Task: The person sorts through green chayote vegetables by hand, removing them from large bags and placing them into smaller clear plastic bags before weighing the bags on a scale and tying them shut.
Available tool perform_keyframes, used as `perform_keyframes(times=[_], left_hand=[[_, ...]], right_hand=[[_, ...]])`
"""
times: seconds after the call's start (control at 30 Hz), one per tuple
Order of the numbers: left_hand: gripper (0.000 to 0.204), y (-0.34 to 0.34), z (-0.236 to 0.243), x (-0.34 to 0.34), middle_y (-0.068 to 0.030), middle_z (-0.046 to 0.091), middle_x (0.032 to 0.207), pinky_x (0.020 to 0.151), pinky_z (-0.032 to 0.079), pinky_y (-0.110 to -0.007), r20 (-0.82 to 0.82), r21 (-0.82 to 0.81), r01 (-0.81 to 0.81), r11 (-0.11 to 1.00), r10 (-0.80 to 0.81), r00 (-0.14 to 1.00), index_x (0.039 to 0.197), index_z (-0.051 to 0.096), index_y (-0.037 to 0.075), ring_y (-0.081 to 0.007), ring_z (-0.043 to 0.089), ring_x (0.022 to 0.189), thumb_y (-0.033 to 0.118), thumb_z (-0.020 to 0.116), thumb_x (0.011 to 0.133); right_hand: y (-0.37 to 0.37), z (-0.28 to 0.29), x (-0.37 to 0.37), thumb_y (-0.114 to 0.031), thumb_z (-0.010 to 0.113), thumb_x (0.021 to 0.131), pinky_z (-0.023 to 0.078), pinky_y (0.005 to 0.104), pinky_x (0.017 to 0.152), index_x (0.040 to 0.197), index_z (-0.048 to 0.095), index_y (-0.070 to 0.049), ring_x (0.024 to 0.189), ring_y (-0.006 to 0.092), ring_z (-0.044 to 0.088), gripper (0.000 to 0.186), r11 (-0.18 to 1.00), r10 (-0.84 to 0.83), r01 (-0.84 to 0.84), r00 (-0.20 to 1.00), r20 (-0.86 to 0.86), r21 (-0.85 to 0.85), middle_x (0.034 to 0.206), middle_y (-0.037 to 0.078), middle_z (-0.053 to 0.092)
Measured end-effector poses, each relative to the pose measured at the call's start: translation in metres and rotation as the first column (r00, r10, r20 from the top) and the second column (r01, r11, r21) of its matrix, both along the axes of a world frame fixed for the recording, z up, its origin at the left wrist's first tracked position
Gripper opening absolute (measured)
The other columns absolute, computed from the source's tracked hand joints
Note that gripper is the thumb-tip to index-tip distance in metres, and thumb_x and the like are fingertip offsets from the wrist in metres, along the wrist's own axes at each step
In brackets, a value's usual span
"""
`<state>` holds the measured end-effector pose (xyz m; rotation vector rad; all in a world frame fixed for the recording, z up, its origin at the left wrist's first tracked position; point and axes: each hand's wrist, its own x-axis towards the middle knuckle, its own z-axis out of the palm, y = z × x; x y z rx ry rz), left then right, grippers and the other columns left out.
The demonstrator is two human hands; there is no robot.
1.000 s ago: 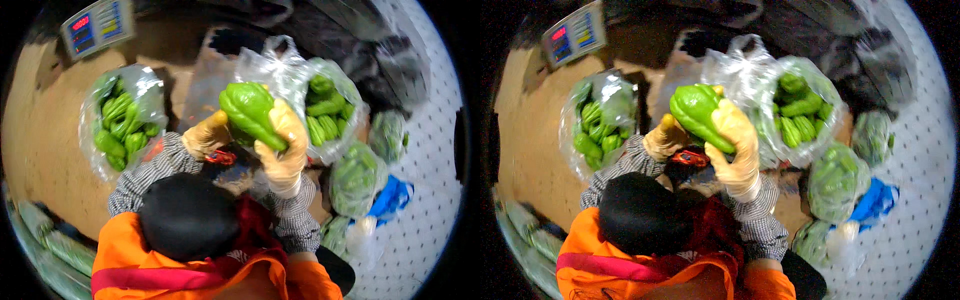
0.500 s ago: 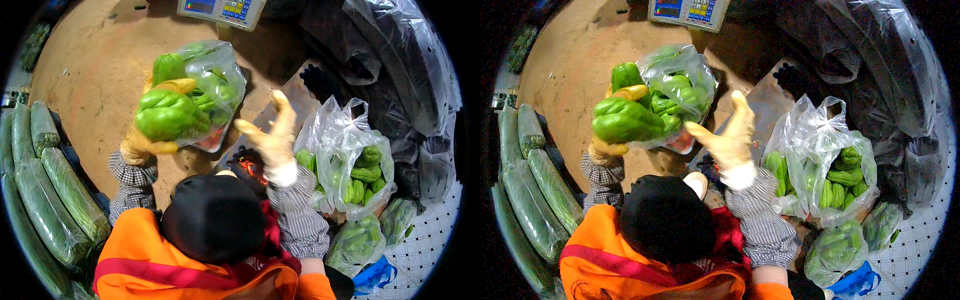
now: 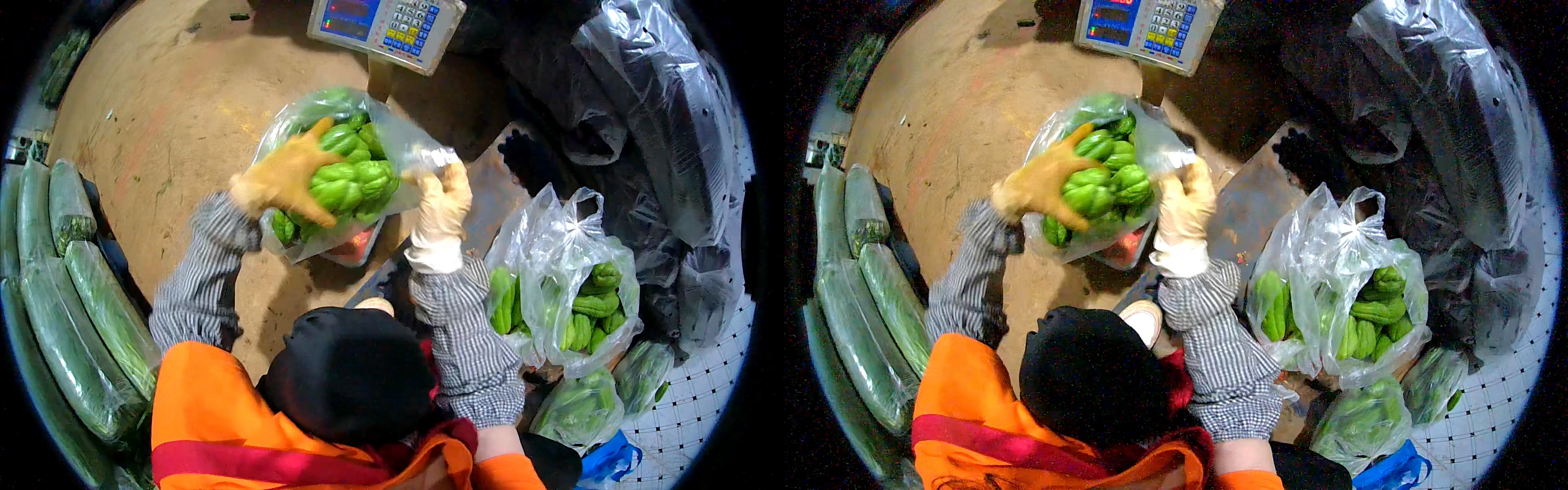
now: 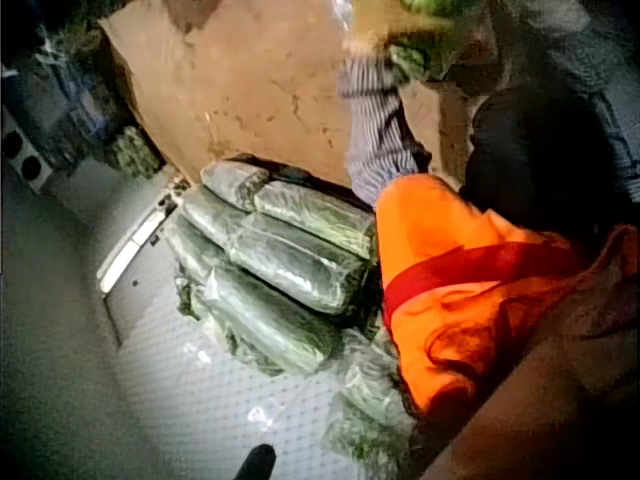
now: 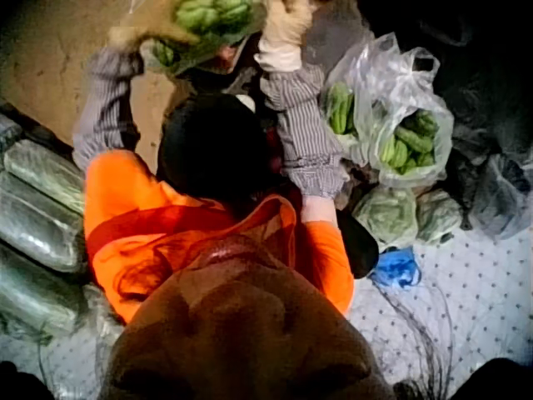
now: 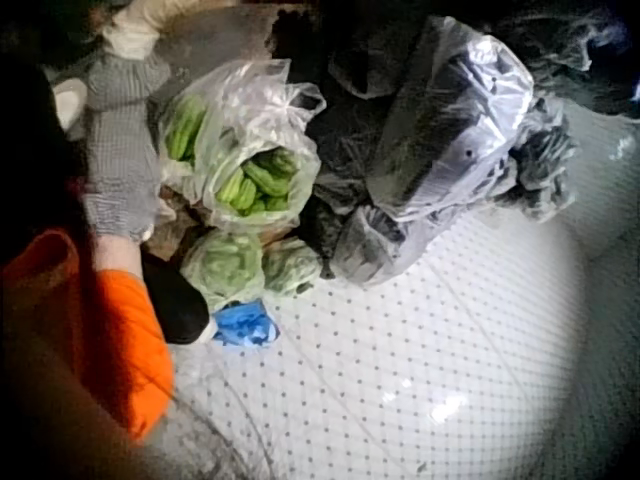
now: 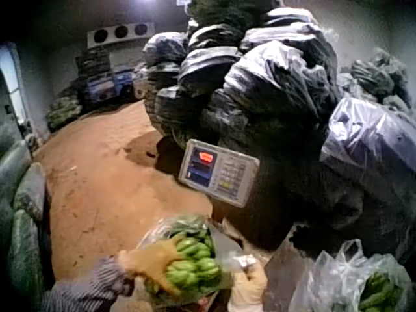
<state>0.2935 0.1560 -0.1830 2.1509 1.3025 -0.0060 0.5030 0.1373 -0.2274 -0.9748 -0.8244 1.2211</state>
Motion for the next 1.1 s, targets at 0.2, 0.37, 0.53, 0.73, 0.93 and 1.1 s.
perform_keyframes(times=[0.2, 0.37, 0.53, 0.73, 0.93, 1.1], left_hand=[[0.085, 0.075, -0.026, 0.012, -0.023, 0.018, 0.141, 0.096, 0.035, -0.05, -0.505, -0.029, 0.096, 0.995, -0.097, 0.858, 0.12, 0.053, 0.021, -0.0428, 0.026, 0.125, 0.042, 0.081, 0.043], [0.09, 0.066, -0.052, 0.011, -0.0196, 0.026, 0.139, 0.099, 0.029, -0.051, -0.283, 0.152, 0.071, 0.986, -0.026, 0.959, 0.126, 0.045, 0.021, -0.0374, 0.025, 0.128, 0.035, 0.082, 0.044], [0.085, 0.027, -0.05, 0.002, -0.026, 0.033, 0.131, 0.098, 0.035, -0.032, 0.294, 0.143, -0.336, 0.931, 0.284, 0.913, 0.118, 0.04, -0.009, -0.0363, 0.043, 0.114, 0.027, 0.075, 0.05], [0.091, -0.004, -0.072, 0.01, -0.0285, 0.02, 0.137, 0.092, 0.039, -0.043, -0.149, 0.37, -0.275, 0.888, 0.349, 0.925, 0.134, 0.024, 0.002, -0.0436, 0.042, 0.111, 0.03, 0.074, 0.063], [0.085, -0.033, -0.096, 0.02, -0.0255, 0.022, 0.139, 0.096, 0.032, -0.047, -0.06, 0.266, -0.389, 0.882, 0.418, 0.907, 0.141, 0.013, 0.019, -0.0451, 0.036, 0.117, 0.037, 0.063, 0.075], [0.09, -0.041, -0.103, 0.02, -0.0213, 0.024, 0.139, 0.094, 0.034, -0.046, -0.076, 0.383, -0.351, 0.855, 0.408, 0.91, 0.141, 0.013, 0.019, -0.0381, 0.035, 0.119, 0.028, 0.068, 0.071]], right_hand=[[-0.032, 0.009, 0.016, 0.0, 0.052, 0.081, 0.044, 0.0211, 0.071, 0.095, 0.057, -0.001, 0.076, 0.009, 0.054, 0.014, 0.978, 0.167, -0.18, 0.979, -0.119, -0.103, 0.085, 0.0, 0.058], [-0.027, -0.02, 0.027, 0.003, 0.053, 0.08, 0.042, 0.0214, 0.074, 0.095, 0.057, -0.002, 0.082, 0.0084, 0.052, 0.016, 0.991, 0.125, -0.119, 0.986, 0.11, -0.059, 0.089, -0.001, 0.056], [-0.023, -0.017, 0.039, 0.002, 0.054, 0.08, 0.042, 0.0197, 0.07, 0.096, 0.057, -0.002, 0.077, 0.0067, 0.052, 0.017, 0.976, 0.156, -0.151, 0.988, 0.018, -0.159, 0.087, 0.0, 0.058], [-0.019, -0.019, 0.029, 0.0, 0.056, 0.079, 0.043, 0.022, 0.069, 0.097, 0.056, -0.001, 0.075, 0.0092, 0.053, 0.018, 0.989, 0.122, -0.104, 0.976, 0.18, -0.104, 0.086, 0.001, 0.059], [-0.021, -0.029, 0.034, -0.003, 0.059, 0.076, 0.042, 0.0267, 0.076, 0.1, 0.054, -0.001, 0.082, 0.016, 0.053, 0.025, 0.99, 0.133, -0.114, 0.949, 0.284, -0.084, 0.088, 0.007, 0.056], [-0.021, -0.022, 0.029, -0.007, 0.063, 0.072, 0.042, 0.0332, 0.083, 0.109, 0.051, -0.002, 0.093, 0.0246, 0.053, 0.038, 0.984, 0.18, -0.158, 0.857, 0.483, -0.087, 0.099, 0.013, 0.053]])
